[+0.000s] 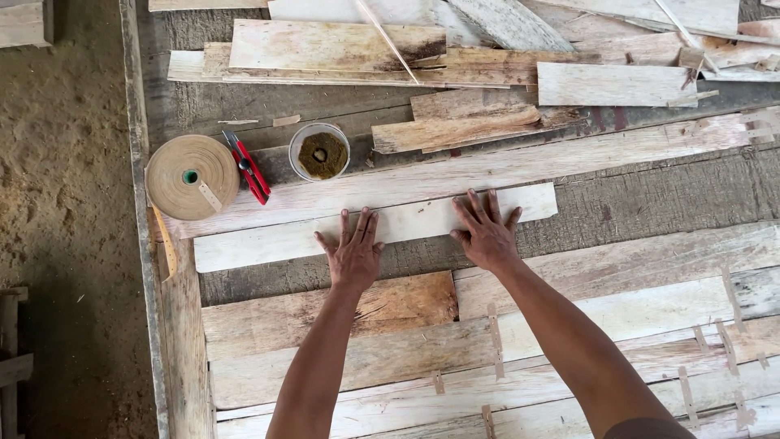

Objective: The person applies a paste-like substance from a small container onto wooden planks using a small stick, then arranges and aligns the planks on a workbench. The person repeatedly dips the stick into the container and spreads the substance along the plank edges before positioning them.

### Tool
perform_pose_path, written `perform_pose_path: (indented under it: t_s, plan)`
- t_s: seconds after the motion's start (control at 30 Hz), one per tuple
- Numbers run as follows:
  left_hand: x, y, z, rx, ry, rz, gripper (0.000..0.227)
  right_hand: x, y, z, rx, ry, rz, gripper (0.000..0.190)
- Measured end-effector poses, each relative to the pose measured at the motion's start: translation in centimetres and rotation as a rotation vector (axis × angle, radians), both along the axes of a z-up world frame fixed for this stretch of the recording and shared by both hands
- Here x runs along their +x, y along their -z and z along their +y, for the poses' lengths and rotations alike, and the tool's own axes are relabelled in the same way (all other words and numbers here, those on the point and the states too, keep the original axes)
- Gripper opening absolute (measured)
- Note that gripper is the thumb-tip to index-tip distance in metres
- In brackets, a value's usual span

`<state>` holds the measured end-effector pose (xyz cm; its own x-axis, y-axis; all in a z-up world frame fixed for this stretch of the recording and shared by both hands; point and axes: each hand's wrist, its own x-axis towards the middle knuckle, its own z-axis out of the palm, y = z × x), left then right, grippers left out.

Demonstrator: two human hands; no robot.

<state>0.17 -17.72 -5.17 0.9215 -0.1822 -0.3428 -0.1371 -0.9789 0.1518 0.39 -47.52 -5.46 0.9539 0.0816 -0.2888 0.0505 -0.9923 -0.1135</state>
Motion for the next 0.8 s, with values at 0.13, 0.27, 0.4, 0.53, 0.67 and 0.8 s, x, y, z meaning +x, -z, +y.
perform_pose_path:
  t_s: [0.13, 0.27, 0.4, 0.53, 0.67, 0.8]
  plan:
    - [0.2, -1.0, -0.4, 0.016, -0.020, 0.012, 0.063, 0.5, 0.2, 0.0, 0.004, -0.008, -0.018, 0.064]
    - [0.5, -0.6, -0.4, 0.019, -0.010, 0.015, 0.063, 0.6, 0.1, -0.1, -0.029, -0.004, 0.008, 0.066]
    - [0.3, -0.3, -0.3, 0.026, -0.008, 0.021, 0.063, 0.6, -0.9, 0.3, -0.021, 0.018, 0.056, 0.065]
    - [0.5, -1.0, -0.6, 0.033, -0.017, 0.050, 0.063, 0.8, -1.1, 0.1, -0.042, 0.015, 0.090, 0.066]
    - [0.7, -2.0, -0.7, 0.054, -0.017, 0.072, 0.062, 1.1, -1.3, 0.0, -0.026, -0.016, 0.124, 0.068]
    - [0.4, -2.2, -0.6, 0.032, -0.017, 0.092, 0.062, 0.9, -1.6, 0.3, -0.014, 0.007, 0.138, 0.067]
